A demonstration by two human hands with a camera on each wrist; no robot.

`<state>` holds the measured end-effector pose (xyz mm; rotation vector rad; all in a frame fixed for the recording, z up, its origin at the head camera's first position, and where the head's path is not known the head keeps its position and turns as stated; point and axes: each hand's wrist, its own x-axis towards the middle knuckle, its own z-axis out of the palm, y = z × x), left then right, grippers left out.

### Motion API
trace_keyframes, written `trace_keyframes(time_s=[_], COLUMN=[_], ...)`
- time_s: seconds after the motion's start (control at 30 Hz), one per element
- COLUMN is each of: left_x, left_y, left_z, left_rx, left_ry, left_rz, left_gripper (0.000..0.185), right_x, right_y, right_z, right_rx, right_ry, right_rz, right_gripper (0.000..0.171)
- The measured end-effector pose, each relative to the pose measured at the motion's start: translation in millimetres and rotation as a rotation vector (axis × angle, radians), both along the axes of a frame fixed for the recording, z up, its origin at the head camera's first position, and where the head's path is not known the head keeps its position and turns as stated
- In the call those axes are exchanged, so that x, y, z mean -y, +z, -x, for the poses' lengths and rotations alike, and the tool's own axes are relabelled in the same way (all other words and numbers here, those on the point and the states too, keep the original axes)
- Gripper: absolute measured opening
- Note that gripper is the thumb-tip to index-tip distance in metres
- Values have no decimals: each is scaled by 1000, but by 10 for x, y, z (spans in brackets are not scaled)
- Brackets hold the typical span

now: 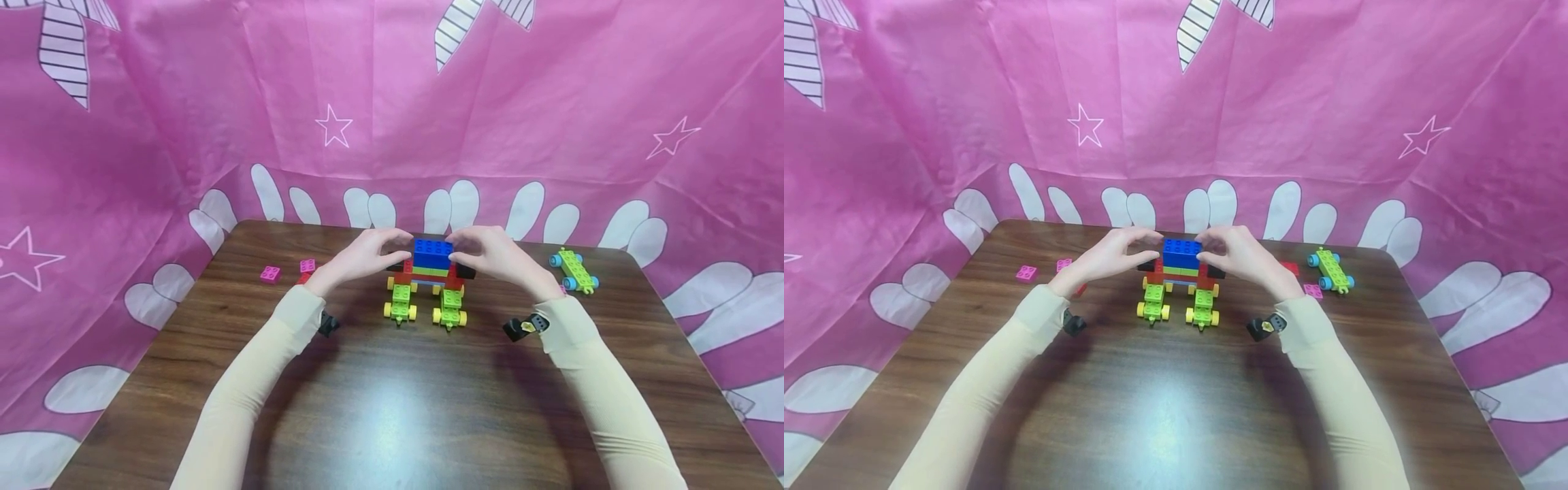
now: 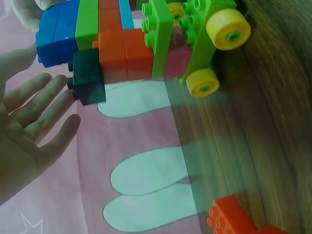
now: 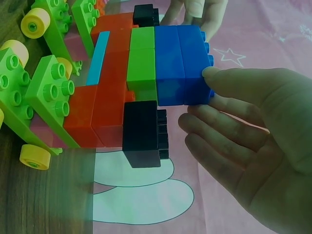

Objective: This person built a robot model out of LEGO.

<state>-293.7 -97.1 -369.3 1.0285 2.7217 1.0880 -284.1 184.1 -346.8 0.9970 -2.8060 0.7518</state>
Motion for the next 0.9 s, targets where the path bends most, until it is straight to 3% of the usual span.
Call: trace_keyframes(time_s=[0.3, 0.6, 0.73, 0.9], left_x=[255, 571, 691, 803], left_y=[-1, -77, -170, -316], left_z=[28, 132, 200, 304], left_rx=[-56, -31, -13, -2], left_ry=[47, 150, 198, 208], left_rz=[-21, -12, 46, 188], left_gripper=[43, 40, 42, 44], right_x=[8, -6, -8, -8], right_y=[-6, 6, 4, 1], right_z=[11, 22, 20, 20], right_rx=[12, 12, 13, 11], right_ry=[9, 13, 13, 16], right_rz=[-1, -9, -10, -7], right_gripper=[33, 33, 34, 34])
